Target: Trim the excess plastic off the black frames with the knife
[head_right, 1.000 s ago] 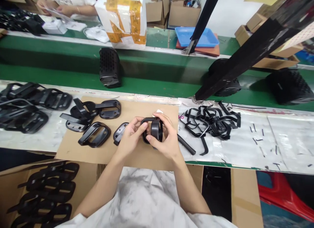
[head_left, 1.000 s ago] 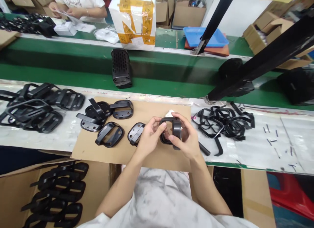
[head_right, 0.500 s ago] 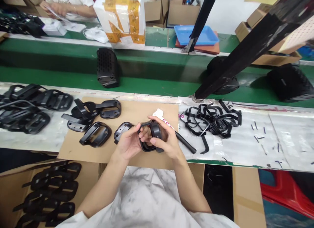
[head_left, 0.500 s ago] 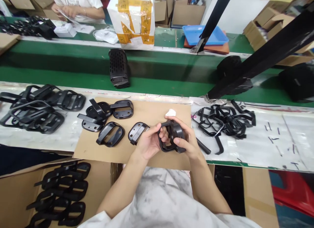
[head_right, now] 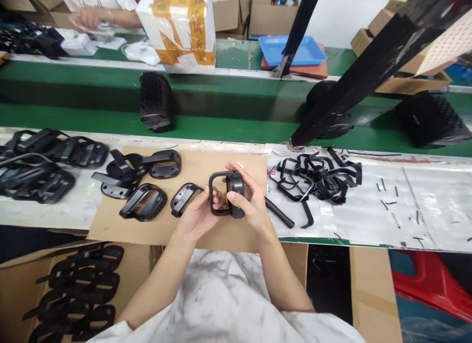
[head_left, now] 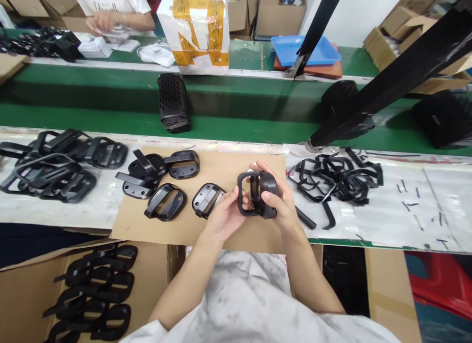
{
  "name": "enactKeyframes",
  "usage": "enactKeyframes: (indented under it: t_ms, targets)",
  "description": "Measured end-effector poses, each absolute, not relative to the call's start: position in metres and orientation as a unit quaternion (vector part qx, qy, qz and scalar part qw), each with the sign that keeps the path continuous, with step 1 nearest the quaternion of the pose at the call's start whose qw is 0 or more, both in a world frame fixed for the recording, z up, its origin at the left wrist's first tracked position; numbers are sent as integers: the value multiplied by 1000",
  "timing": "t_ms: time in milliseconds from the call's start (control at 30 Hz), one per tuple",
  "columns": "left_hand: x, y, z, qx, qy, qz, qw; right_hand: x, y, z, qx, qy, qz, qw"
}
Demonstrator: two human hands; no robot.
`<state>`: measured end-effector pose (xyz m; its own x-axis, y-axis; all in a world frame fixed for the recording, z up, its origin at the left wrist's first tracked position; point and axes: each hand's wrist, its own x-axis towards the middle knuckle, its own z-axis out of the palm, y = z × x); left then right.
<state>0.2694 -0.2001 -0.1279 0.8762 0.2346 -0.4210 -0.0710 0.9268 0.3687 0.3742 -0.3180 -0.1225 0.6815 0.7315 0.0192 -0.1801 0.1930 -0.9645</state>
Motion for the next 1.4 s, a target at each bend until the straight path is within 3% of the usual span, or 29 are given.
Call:
enactKeyframes:
  t_ms: [233, 467, 733, 1033, 1267, 1400]
  targets:
    - [267, -196, -130, 207, 218, 72, 951, 378, -322, -118, -563, -262, 291, 727]
    - [278, -179, -116, 207, 216, 12, 954, 385, -323, -110, -601, -310, 311, 668]
    - [275, -193, -106, 201, 200, 64, 957, 375, -328, -114, -585, -321, 284, 689]
    - [280, -206, -119, 373, 232, 113, 891, 386, -321, -118, -563, -255, 230, 752]
    - [270, -211, -126, 235, 241, 56, 940, 383, -315, -124, -535, -232, 240, 776]
    - [265, -202, -128, 257, 276, 49, 925, 382, -316, -129, -536, -227, 258, 771]
